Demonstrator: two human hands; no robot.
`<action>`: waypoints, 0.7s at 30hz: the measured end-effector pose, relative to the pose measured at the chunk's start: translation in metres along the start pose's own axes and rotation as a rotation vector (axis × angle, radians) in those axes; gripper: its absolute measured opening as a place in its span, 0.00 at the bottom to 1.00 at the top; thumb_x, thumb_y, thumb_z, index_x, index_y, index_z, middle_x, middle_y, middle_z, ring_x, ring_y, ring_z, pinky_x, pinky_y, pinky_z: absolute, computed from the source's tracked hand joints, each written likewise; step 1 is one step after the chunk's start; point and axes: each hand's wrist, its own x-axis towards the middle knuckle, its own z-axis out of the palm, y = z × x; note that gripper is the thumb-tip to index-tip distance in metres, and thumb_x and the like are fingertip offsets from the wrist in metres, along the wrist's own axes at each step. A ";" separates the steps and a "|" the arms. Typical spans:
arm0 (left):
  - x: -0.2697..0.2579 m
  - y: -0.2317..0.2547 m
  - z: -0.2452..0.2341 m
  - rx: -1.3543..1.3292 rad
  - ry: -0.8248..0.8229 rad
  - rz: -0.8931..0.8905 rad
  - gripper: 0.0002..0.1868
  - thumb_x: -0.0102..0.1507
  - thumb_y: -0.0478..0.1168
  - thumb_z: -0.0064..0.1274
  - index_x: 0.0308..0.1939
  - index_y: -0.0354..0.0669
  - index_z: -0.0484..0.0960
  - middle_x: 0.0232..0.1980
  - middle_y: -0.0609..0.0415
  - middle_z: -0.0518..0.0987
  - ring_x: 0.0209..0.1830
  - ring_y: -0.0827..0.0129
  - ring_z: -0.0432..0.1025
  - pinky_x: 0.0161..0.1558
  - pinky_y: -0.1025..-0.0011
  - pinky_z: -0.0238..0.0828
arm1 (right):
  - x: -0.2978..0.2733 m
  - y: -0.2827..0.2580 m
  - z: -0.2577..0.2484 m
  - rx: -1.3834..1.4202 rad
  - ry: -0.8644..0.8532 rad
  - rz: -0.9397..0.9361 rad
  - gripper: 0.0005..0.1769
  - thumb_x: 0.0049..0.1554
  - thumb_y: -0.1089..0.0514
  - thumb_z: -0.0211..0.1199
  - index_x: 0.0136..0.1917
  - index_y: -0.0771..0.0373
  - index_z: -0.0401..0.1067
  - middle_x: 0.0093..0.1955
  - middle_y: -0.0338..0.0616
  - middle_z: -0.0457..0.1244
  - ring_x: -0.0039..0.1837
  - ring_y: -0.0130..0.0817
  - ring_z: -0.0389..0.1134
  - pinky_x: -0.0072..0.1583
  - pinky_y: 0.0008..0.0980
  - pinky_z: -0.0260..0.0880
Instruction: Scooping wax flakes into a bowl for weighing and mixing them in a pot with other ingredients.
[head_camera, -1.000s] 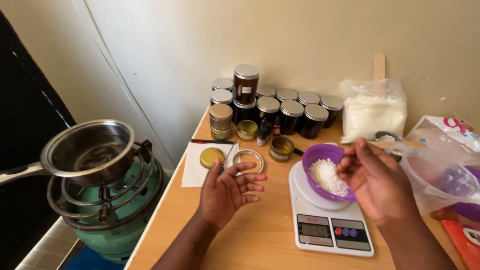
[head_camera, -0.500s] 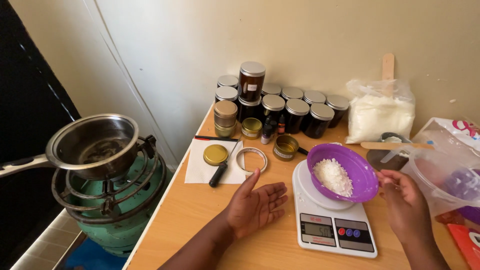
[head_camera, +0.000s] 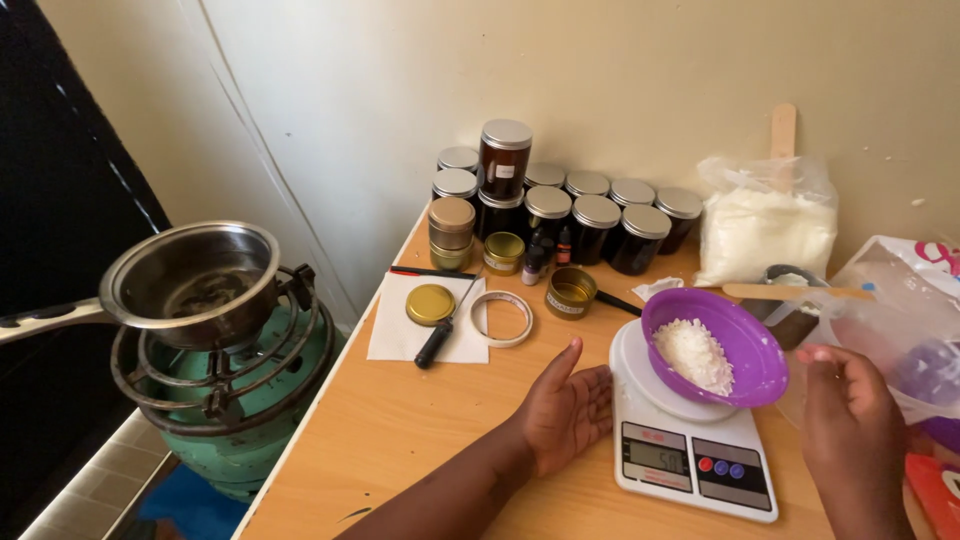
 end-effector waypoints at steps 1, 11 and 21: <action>0.006 -0.005 0.000 -0.001 0.002 -0.003 0.53 0.63 0.77 0.38 0.78 0.41 0.72 0.72 0.52 0.77 0.71 0.67 0.72 0.75 0.68 0.65 | -0.001 0.001 -0.002 -0.001 -0.001 0.003 0.16 0.79 0.57 0.51 0.65 0.70 0.75 0.65 0.52 0.70 0.66 0.44 0.69 0.68 0.42 0.62; 0.029 -0.026 0.015 -0.013 -0.061 -0.006 0.53 0.64 0.77 0.37 0.80 0.43 0.69 0.75 0.56 0.75 0.74 0.72 0.70 0.74 0.70 0.64 | -0.008 -0.010 -0.014 -0.109 0.160 -0.177 0.15 0.81 0.62 0.53 0.66 0.70 0.80 0.63 0.53 0.72 0.64 0.47 0.71 0.65 0.45 0.65; 0.045 -0.036 0.013 0.010 -0.106 0.013 0.53 0.64 0.77 0.37 0.83 0.46 0.64 0.80 0.56 0.71 0.78 0.71 0.67 0.78 0.70 0.60 | -0.006 0.007 -0.015 0.099 0.228 -0.291 0.13 0.88 0.70 0.51 0.66 0.79 0.76 0.62 0.62 0.71 0.62 0.46 0.71 0.66 0.41 0.71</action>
